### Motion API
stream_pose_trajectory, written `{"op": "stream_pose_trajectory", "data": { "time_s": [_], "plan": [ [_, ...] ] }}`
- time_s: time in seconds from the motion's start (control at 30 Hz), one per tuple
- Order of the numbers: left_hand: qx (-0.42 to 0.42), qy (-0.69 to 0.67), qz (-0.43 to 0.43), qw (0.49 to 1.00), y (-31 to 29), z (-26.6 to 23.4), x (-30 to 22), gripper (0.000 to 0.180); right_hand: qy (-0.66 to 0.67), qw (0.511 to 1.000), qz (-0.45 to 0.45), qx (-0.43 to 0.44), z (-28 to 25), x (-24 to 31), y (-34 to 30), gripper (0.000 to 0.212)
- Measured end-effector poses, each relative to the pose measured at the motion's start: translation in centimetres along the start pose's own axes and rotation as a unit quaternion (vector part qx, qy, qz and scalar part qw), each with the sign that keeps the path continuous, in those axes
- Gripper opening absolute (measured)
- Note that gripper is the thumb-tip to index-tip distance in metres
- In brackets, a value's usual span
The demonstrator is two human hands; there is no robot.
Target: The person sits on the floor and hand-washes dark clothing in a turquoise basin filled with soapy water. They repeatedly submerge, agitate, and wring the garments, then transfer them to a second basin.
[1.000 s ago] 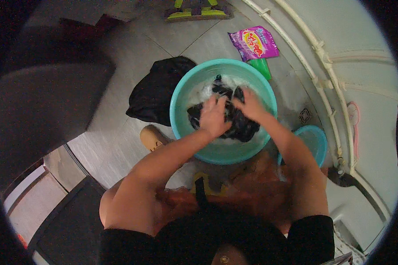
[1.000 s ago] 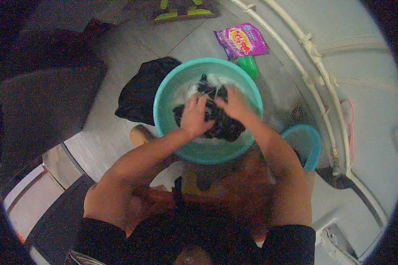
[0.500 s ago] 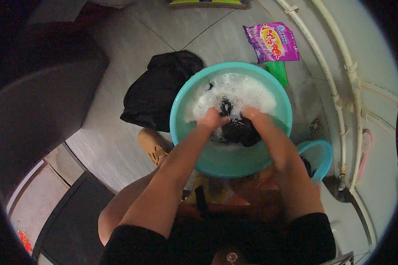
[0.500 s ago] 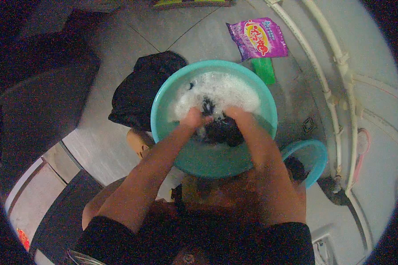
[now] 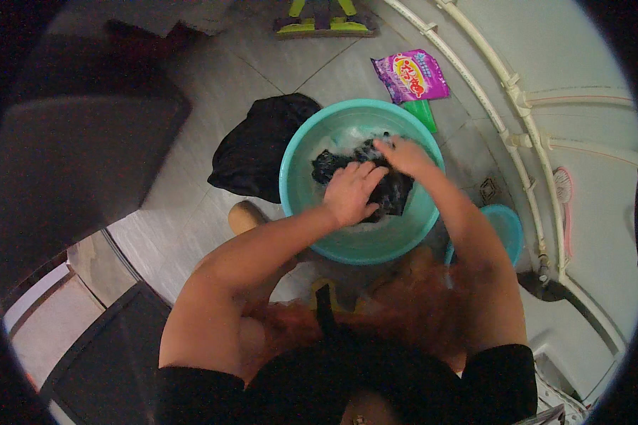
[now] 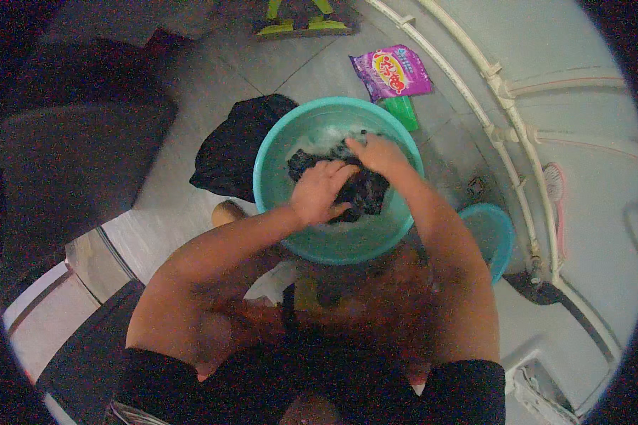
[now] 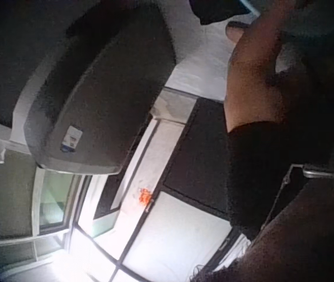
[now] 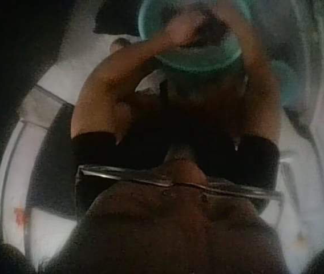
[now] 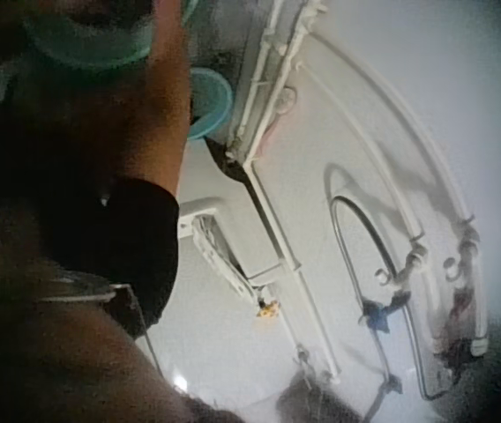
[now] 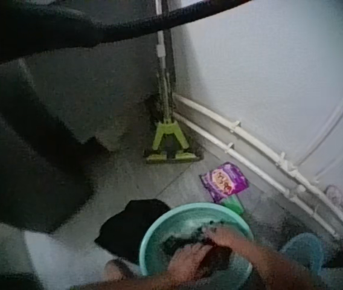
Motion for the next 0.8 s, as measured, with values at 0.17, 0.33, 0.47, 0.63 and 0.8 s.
{"op": "stream_pose_trajectory", "data": {
  "time_s": [0.17, 0.33, 0.47, 0.63, 0.8],
  "plan": [
    [0.134, 0.053, -0.257, 0.955, -2.4, 3.8, 4.3, 0.126, -0.217, 0.964, -0.098, -0.121, 7.5, -0.8, -6.7, 0.084],
    [0.22, 0.114, -0.239, 0.939, -2.6, 9.9, 5.1, 0.128, -0.302, 0.948, -0.099, -0.029, 12.2, -2.2, -0.8, 0.074],
    [0.241, 0.043, -0.269, 0.931, -0.5, 11.4, 7.4, 0.105, -0.212, 0.952, 0.01, 0.22, 13.7, -7.9, 6.0, 0.063],
    [0.196, -0.024, -0.301, 0.933, 0.6, 12.8, 10.4, 0.091, -0.156, 0.982, -0.07, 0.076, 11.7, -6.9, 8.7, 0.056],
    [0.196, -0.02, -0.239, 0.951, 4.1, 8.2, 11.4, 0.074, 0.024, 0.981, -0.08, -0.178, 4.6, 0.1, 5.4, 0.056]
  ]
}}
Point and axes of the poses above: each hand's wrist, its own y-axis towards the middle knuckle, its own z-axis out of the palm, x = y × z, the point moved 6 cm from there along y, towards the middle knuckle, and after that the axes turned 8 degrees about y, right-handed, at the moved point
